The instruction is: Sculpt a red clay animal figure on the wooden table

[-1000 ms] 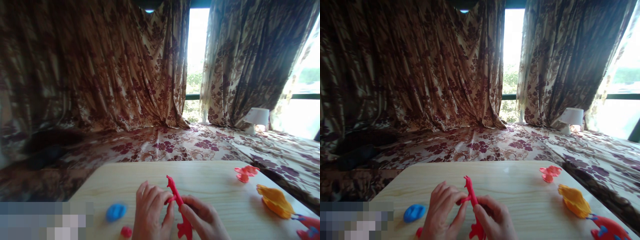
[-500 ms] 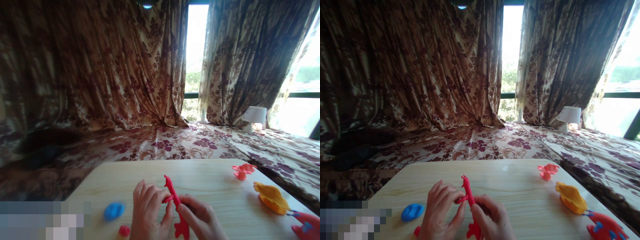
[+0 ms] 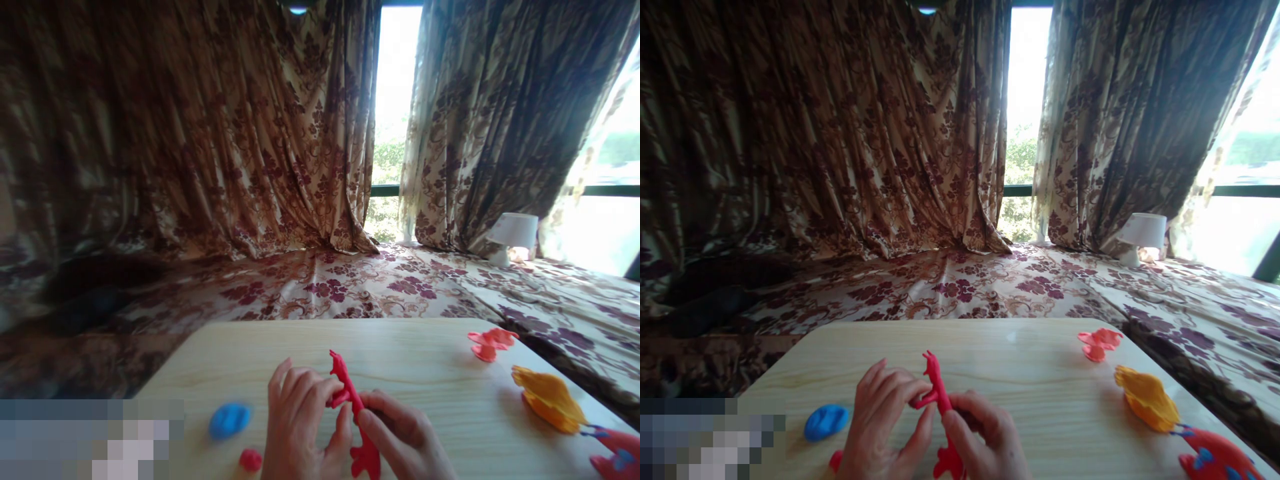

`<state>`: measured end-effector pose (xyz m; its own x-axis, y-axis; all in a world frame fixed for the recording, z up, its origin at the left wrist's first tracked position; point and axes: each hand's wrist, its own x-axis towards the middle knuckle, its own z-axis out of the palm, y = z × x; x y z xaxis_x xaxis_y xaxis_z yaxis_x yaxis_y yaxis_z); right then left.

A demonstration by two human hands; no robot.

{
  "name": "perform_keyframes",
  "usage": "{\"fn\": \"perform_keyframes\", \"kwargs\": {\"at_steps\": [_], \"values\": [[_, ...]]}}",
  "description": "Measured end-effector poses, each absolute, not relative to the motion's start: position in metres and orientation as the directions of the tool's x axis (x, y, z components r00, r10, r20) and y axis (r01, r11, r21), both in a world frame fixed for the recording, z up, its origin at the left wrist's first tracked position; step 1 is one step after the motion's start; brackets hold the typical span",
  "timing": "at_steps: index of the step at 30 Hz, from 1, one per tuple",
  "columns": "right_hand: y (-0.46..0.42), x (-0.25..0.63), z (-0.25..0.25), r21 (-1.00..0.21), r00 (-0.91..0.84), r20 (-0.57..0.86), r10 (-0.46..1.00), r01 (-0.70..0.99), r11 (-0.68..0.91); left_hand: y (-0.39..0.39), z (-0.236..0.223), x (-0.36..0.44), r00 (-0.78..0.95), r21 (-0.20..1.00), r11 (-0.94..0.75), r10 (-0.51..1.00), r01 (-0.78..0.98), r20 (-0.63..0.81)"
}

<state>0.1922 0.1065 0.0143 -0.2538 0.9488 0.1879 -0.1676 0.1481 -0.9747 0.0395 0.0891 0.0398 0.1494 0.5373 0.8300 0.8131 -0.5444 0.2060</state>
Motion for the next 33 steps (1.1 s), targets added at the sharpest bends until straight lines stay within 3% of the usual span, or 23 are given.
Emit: {"fn": "perform_keyframes", "kwargs": {"at_steps": [6, 14, 22, 28, 33], "values": [[0.107, 0.192, 0.012, -0.973, -0.259, 0.212, 0.942, -0.145, 0.180, 0.089, 0.038, 0.041, 0.077, 0.271, -0.521, 0.552, 0.809, 0.830], [0.105, 0.192, 0.016, -0.952, -0.210, 0.307, 0.928, -0.058, 0.301, 0.089, 0.039, 0.038, 0.133, 0.225, -0.535, 0.550, 0.815, 0.824], [0.109, 0.198, 0.026, -0.962, -0.185, 0.149, 0.971, -0.253, 0.100, 0.089, 0.044, 0.041, 0.040, 0.259, -0.535, 0.483, 0.804, 0.874], [0.109, 0.198, 0.029, -0.921, -0.103, 0.364, 0.926, -0.191, 0.340, 0.087, 0.041, 0.045, 0.006, 0.364, -0.529, 0.573, 0.767, 0.820], [0.114, 0.201, 0.020, -0.868, -0.182, 0.497, 0.848, -0.092, 0.489, 0.091, 0.035, 0.048, 0.034, 0.308, -0.527, 0.543, 0.792, 0.839]]}}
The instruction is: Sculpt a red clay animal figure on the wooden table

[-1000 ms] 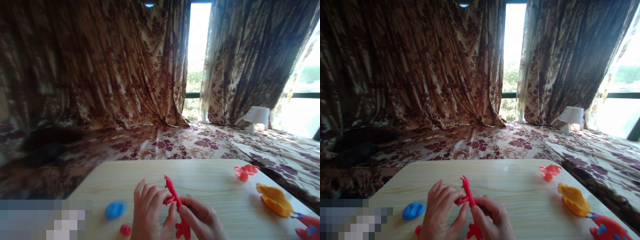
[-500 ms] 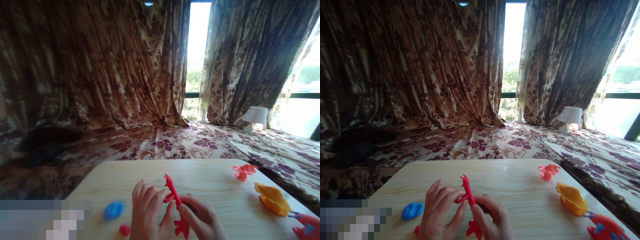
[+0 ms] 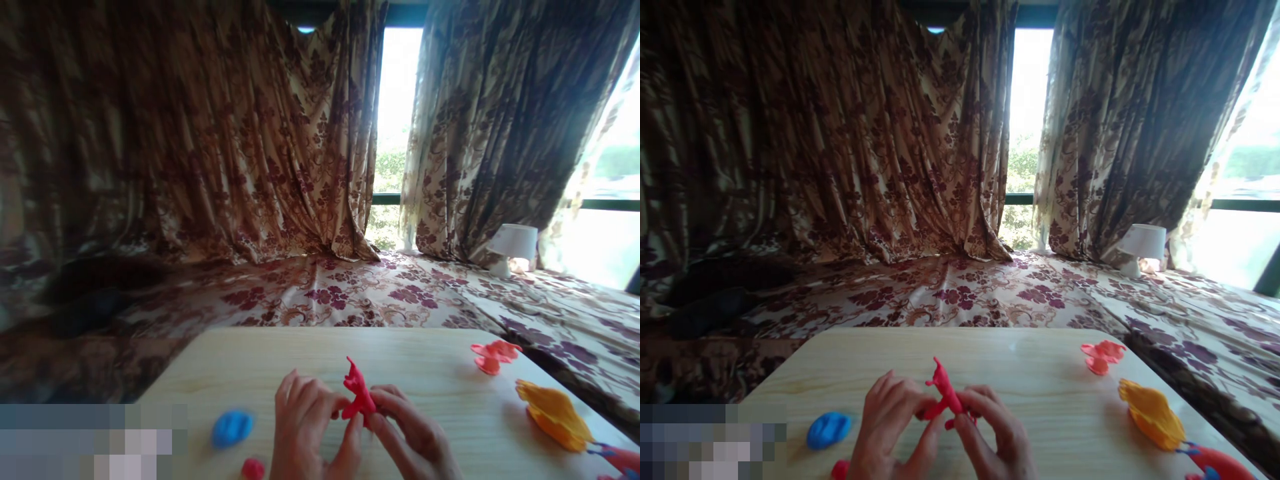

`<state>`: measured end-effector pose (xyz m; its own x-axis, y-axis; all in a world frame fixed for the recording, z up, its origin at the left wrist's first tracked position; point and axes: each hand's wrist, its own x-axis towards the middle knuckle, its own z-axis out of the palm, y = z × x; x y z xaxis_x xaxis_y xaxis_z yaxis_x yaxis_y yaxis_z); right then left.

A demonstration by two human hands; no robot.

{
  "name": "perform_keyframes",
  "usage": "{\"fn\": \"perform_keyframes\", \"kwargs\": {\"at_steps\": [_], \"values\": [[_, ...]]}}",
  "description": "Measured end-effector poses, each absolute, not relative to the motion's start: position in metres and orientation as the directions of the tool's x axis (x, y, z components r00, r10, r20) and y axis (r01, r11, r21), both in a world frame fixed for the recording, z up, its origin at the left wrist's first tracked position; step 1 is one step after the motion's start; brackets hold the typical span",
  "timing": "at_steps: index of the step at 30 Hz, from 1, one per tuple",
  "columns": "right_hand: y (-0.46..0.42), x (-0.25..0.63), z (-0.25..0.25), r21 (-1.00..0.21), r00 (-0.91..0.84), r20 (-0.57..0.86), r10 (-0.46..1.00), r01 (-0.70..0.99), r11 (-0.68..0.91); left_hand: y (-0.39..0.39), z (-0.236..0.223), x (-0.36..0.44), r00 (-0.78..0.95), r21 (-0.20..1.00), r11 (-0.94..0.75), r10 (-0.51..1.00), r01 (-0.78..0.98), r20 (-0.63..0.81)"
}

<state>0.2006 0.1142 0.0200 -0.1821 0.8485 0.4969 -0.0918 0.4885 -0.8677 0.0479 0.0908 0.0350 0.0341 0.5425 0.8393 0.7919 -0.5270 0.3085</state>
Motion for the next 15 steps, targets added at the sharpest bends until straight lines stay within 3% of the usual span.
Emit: {"fn": "perform_keyframes", "kwargs": {"at_steps": [5, 15], "values": [[0.1142, 0.2032, 0.0198, -0.852, -0.295, 0.503, 0.812, -0.015, 0.523, 0.0890, 0.0368, 0.0498, 0.054, 0.311, -0.543, 0.553, 0.780, 0.831], [0.1147, 0.2017, 0.0144, -0.861, -0.349, 0.472, 0.810, 0.016, 0.508, 0.0892, 0.0353, 0.0478, -0.017, 0.385, -0.591, 0.531, 0.709, 0.847]]}}
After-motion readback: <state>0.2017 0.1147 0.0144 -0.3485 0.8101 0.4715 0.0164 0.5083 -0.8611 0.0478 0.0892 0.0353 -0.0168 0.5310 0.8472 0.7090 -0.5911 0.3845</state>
